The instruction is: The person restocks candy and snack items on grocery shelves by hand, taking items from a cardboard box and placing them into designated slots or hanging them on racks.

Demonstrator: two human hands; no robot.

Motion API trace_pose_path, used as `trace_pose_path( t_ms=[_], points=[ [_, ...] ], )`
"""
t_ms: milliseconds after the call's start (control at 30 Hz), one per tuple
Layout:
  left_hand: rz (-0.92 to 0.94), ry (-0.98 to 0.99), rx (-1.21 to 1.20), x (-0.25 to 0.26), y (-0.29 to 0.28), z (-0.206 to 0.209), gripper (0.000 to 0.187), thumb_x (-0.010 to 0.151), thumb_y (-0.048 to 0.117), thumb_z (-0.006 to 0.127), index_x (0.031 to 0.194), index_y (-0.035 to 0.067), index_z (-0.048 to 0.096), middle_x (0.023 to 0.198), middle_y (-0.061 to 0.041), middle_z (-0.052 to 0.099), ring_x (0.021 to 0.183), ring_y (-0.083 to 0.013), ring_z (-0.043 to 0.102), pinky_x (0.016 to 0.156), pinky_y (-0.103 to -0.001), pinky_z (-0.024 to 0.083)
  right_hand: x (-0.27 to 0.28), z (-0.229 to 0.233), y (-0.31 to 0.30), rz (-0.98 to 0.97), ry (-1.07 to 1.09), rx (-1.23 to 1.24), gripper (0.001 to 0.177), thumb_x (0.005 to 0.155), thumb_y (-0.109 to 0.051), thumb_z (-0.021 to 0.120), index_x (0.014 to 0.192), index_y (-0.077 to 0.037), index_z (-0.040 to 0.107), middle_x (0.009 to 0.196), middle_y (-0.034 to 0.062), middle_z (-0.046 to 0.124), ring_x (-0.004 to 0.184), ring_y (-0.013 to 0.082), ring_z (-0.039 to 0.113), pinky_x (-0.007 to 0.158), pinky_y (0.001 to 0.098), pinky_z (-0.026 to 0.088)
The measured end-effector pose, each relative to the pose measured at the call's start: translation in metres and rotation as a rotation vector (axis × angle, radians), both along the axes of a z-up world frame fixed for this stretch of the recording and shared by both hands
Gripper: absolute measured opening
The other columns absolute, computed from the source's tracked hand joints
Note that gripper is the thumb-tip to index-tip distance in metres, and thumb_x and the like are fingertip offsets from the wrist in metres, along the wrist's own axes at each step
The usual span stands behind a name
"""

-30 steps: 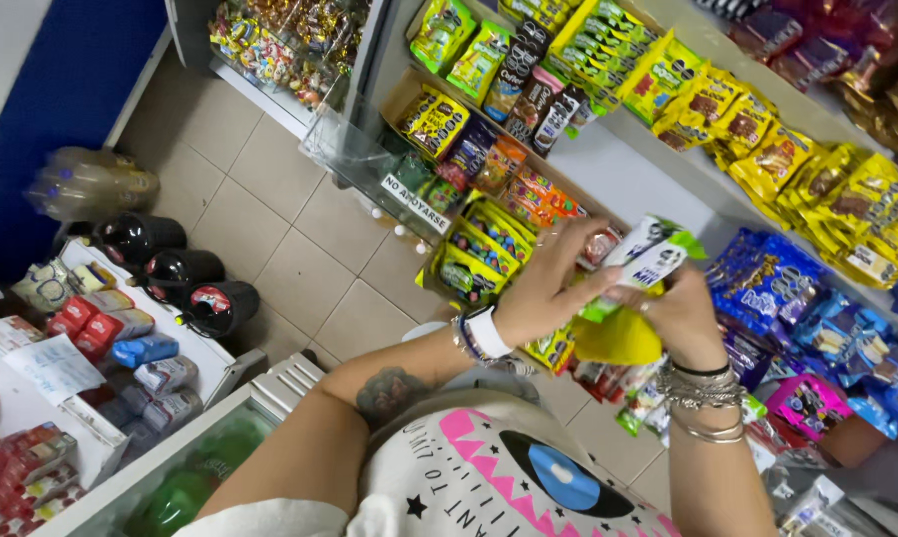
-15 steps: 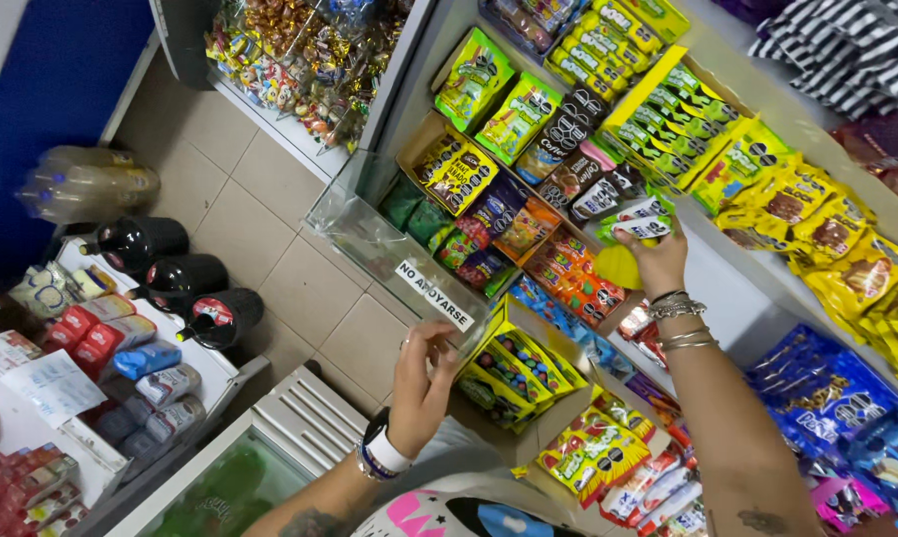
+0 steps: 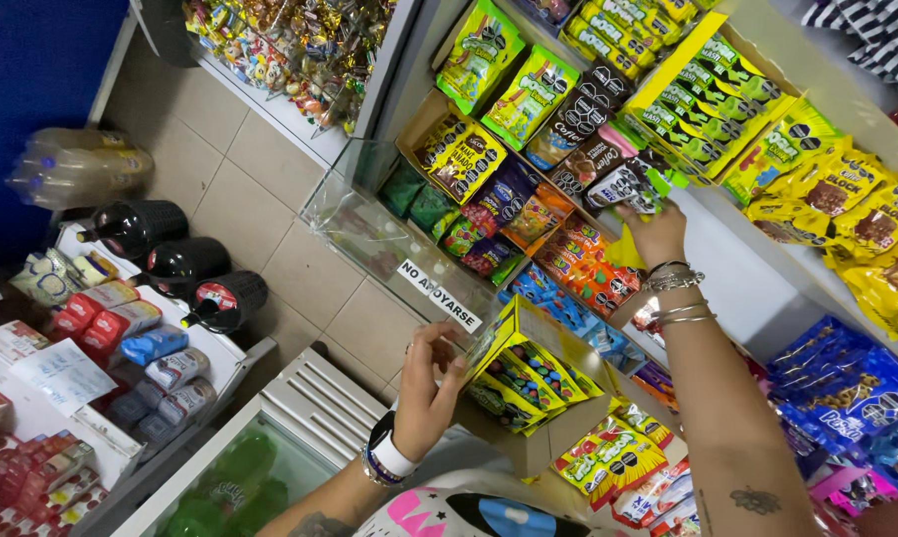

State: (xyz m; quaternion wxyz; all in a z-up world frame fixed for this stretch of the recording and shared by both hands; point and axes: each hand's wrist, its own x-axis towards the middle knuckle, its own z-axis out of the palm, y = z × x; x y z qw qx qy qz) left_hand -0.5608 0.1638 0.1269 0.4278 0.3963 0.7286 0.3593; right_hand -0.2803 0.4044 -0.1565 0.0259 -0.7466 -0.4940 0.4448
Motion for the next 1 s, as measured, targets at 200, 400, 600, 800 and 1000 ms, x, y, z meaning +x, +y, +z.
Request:
trace_pose_path(
  t_ms=[200,400,600,800,1000],
  points=[
    [-0.019,-0.014,-0.004,-0.002,-0.004,-0.005,0.022,0.101,0.015,0.053,0.122,0.008,0.054,0.107,-0.003,0.056,0.079,-0.0147,0.052,0.074,-0.031,0.047,0.000,0.030,0.015,-0.111,0.074,-0.262,0.109,0.079,-0.053,0.083,0.156,-0.001,0.027,0.142,0.0160,0.058,0.124,0.0282,0.059,0.103,0.0370,0.049],
    [-0.032,-0.009,-0.037,-0.007,-0.002,-0.004,0.024,0.102,0.019,0.054,0.124,0.009,0.054,0.108,-0.004,0.055,0.079,-0.0150,0.052,0.074,-0.031,0.048,0.015,-0.042,-0.005,0.176,-0.171,0.236,0.075,0.092,-0.062,0.086,0.068,-0.006,0.042,0.064,0.0069,0.047,0.059,0.0209,0.050,0.055,0.0421,0.039],
    [-0.040,0.001,-0.033,-0.015,0.009,-0.001,0.021,0.101,0.016,0.053,0.122,0.010,0.054,0.109,-0.004,0.055,0.082,-0.0149,0.051,0.077,-0.032,0.047,0.021,-0.072,0.001,0.465,-0.039,0.154,0.039,0.107,-0.034,0.057,0.124,-0.001,0.069,0.115,0.0286,0.068,0.103,0.0489,0.063,0.091,0.0515,0.049],
    [-0.068,0.022,-0.041,-0.018,0.008,-0.008,0.022,0.102,0.019,0.053,0.122,0.008,0.056,0.107,-0.004,0.055,0.082,-0.0156,0.053,0.076,-0.032,0.046,0.021,-0.054,0.001,0.359,0.052,0.164,0.039,0.101,-0.042,0.070,0.112,-0.005,0.070,0.108,0.0207,0.072,0.099,0.0388,0.068,0.088,0.0460,0.052],
    [-0.131,0.012,-0.025,-0.018,0.012,-0.009,0.022,0.104,0.022,0.051,0.121,0.009,0.056,0.100,-0.003,0.052,0.079,-0.0149,0.052,0.075,-0.031,0.044,0.023,-0.068,0.007,0.411,0.014,-0.058,0.066,0.110,-0.052,0.059,0.064,-0.005,0.049,0.058,0.0138,0.050,0.063,0.0286,0.055,0.078,0.0446,0.045]
  ],
)
